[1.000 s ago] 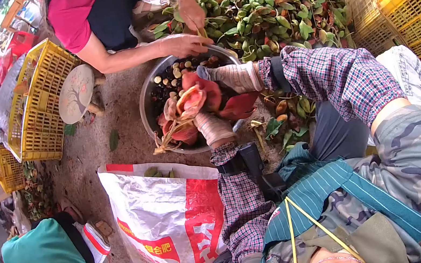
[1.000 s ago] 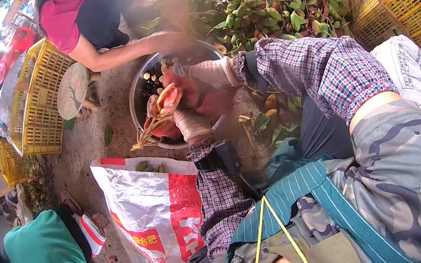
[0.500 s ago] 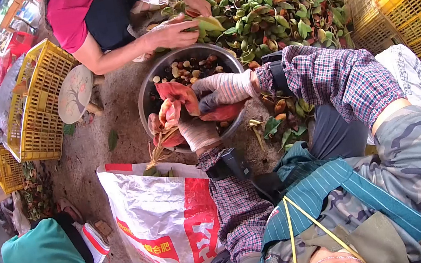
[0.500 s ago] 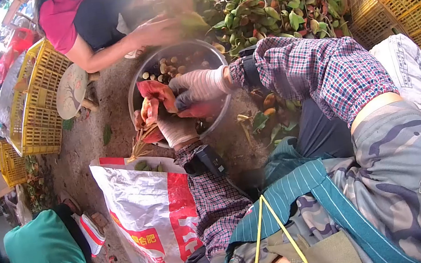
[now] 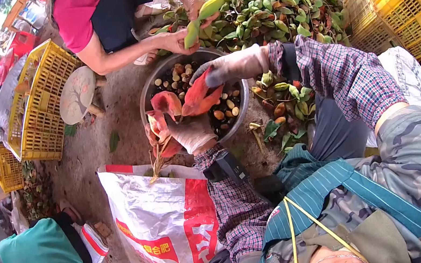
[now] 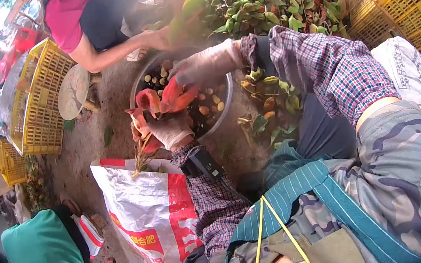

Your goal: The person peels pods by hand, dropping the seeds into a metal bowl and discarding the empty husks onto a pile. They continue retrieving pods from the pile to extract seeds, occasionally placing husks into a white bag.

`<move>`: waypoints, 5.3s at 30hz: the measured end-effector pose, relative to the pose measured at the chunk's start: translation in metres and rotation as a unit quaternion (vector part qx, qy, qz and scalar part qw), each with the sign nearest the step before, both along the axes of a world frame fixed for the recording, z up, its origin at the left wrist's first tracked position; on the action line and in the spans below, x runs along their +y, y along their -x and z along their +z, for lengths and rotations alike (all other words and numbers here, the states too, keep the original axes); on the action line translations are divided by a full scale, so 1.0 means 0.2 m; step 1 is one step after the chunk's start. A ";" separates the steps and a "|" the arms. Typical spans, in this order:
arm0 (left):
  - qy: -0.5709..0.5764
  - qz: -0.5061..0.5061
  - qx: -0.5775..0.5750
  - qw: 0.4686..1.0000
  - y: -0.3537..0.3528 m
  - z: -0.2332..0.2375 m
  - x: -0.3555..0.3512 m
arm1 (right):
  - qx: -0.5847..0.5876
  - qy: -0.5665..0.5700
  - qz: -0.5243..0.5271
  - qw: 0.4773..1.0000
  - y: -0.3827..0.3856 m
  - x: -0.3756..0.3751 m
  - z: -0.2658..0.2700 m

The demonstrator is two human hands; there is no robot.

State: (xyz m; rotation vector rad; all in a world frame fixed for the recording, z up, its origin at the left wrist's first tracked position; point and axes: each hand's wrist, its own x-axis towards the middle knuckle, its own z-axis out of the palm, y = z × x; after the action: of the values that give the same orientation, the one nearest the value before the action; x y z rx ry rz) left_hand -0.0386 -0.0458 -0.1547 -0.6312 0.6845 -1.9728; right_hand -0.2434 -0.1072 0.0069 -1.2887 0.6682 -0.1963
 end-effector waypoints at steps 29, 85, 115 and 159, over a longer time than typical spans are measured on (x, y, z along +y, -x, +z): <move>0.002 0.072 -0.914 0.399 0.31 0.28 0.11 | 0.026 0.032 -0.243 0.969 -0.17 0.12 -0.24; 0.016 0.119 -0.574 0.810 0.23 0.32 0.07 | 0.080 0.244 -0.141 0.956 -0.13 0.12 -0.24; 0.029 0.149 -0.638 0.755 0.12 0.37 0.15 | 0.168 0.378 -0.154 0.898 -0.20 0.10 -0.23; 0.009 0.239 -0.941 0.240 0.23 0.05 0.07 | 0.038 0.084 -0.241 0.966 -0.16 0.14 -0.36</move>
State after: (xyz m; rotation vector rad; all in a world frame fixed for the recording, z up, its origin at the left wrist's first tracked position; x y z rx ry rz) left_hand -0.0855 -0.0310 -0.1439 1.4675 -1.0269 -0.7676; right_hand -0.2118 -0.0790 -0.0656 -1.2810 1.0451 -0.6141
